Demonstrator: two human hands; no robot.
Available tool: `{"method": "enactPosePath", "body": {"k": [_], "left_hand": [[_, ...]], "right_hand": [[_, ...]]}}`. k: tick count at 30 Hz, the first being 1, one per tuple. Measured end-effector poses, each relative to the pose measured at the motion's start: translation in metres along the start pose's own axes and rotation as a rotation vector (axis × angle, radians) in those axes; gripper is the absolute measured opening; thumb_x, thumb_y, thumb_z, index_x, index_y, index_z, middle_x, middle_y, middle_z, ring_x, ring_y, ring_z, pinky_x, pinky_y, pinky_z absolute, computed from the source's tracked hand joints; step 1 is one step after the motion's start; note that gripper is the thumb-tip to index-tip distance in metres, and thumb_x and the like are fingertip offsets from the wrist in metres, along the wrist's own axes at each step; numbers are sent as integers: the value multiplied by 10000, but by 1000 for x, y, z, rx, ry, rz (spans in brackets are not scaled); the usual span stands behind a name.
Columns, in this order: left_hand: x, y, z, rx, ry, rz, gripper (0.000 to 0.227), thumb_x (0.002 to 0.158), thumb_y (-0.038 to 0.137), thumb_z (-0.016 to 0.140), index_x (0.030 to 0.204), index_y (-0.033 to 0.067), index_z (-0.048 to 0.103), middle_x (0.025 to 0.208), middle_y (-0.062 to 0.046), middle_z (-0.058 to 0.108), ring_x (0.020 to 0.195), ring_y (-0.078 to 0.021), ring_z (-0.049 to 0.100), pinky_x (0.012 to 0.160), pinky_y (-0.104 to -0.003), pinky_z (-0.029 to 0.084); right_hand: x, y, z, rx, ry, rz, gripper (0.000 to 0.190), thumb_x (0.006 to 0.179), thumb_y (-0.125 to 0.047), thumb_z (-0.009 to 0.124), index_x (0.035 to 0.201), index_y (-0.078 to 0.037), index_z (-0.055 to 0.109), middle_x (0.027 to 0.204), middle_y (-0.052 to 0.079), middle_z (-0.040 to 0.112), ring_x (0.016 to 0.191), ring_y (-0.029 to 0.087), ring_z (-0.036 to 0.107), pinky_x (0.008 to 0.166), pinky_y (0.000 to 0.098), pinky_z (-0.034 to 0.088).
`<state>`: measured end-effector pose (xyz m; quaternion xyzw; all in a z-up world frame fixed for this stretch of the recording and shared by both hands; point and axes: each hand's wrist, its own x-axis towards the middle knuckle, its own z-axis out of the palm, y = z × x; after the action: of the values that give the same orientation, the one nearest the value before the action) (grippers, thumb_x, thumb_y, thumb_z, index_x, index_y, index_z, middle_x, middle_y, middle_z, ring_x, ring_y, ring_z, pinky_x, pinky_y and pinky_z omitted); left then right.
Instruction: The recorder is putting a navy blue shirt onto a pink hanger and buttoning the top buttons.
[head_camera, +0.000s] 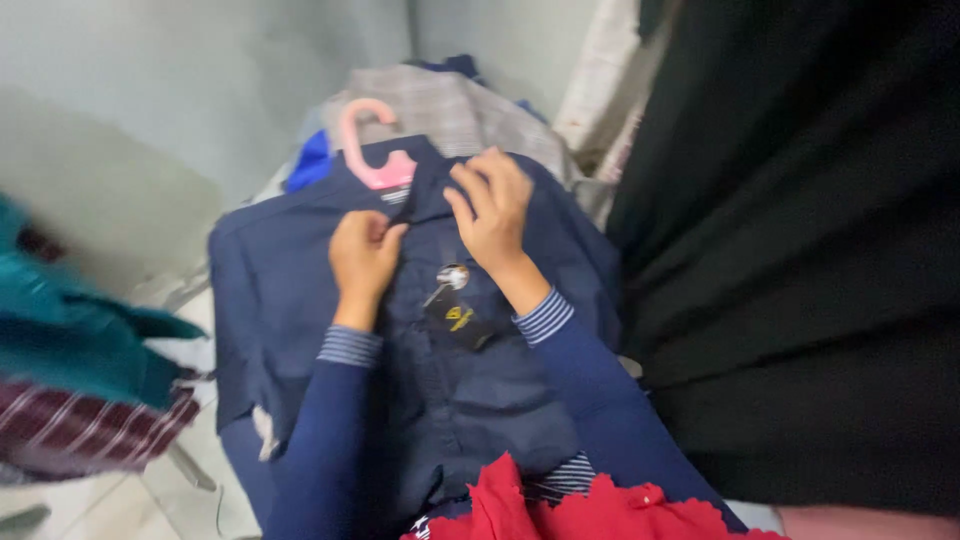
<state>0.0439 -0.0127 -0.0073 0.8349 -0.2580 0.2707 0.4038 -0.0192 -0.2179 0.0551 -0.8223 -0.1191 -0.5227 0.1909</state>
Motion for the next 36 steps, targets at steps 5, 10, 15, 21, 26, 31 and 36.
{"method": "enactPosePath", "body": {"k": [5, 10, 15, 21, 26, 31, 36], "left_hand": [[-4, -4, 3, -1, 36, -38, 316, 777, 239, 943, 887, 145, 661, 714, -7, 613, 664, -260, 642, 683, -370, 505], [3, 35, -15, -117, 21, -82, 236, 818, 33, 849, 899, 24, 627, 771, -40, 589, 611, -148, 528, 591, -274, 462], [-5, 1, 4, 4, 44, -52, 323, 768, 219, 957, 868, 147, 659, 710, 8, 622, 625, -232, 645, 654, -346, 507], [-4, 0, 3, -16, 66, 19, 321, 774, 190, 957, 877, 132, 658, 720, -5, 620, 614, -247, 628, 642, -355, 505], [-5, -1, 3, -17, 73, 44, 316, 786, 173, 957, 880, 128, 658, 721, -6, 615, 615, -245, 627, 645, -356, 504], [-6, 4, 0, 7, 72, 44, 308, 799, 185, 943, 890, 120, 656, 719, -17, 614, 619, -257, 623, 644, -369, 507], [-3, 20, -4, -51, 71, 18, 297, 811, 198, 930, 924, 110, 671, 736, -27, 631, 634, -244, 641, 638, -352, 516]], "right_hand": [[27, 47, -70, -803, 791, 72, 733, 804, -667, 853, 1246, -126, 628, 1351, 172, 524, 1318, 430, 496, 1097, 475, 366], [2, 104, -101, -812, 435, 475, 985, 912, -366, 948, 1583, -81, 285, 1553, 167, 343, 1413, 366, 419, 1188, 496, 331], [-31, 137, -111, -553, 668, 224, 218, 1008, -96, 614, 1187, 10, 679, 1034, 161, 689, 927, 373, 710, 821, 411, 562], [-81, 78, -114, -633, 614, 200, 197, 940, -122, 775, 1051, 23, 699, 832, 105, 684, 667, 318, 685, 629, 377, 563], [-79, 19, -123, -538, 344, 129, 148, 925, -100, 719, 870, 24, 663, 691, 99, 515, 575, 312, 561, 574, 401, 487], [-129, 42, -138, -437, 341, 426, 145, 933, -16, 699, 1013, 92, 645, 887, 249, 594, 797, 480, 588, 714, 535, 470], [-119, 25, -208, -477, 668, 429, 190, 965, 51, 684, 1127, 138, 634, 957, 325, 625, 824, 530, 605, 789, 548, 477]]}}
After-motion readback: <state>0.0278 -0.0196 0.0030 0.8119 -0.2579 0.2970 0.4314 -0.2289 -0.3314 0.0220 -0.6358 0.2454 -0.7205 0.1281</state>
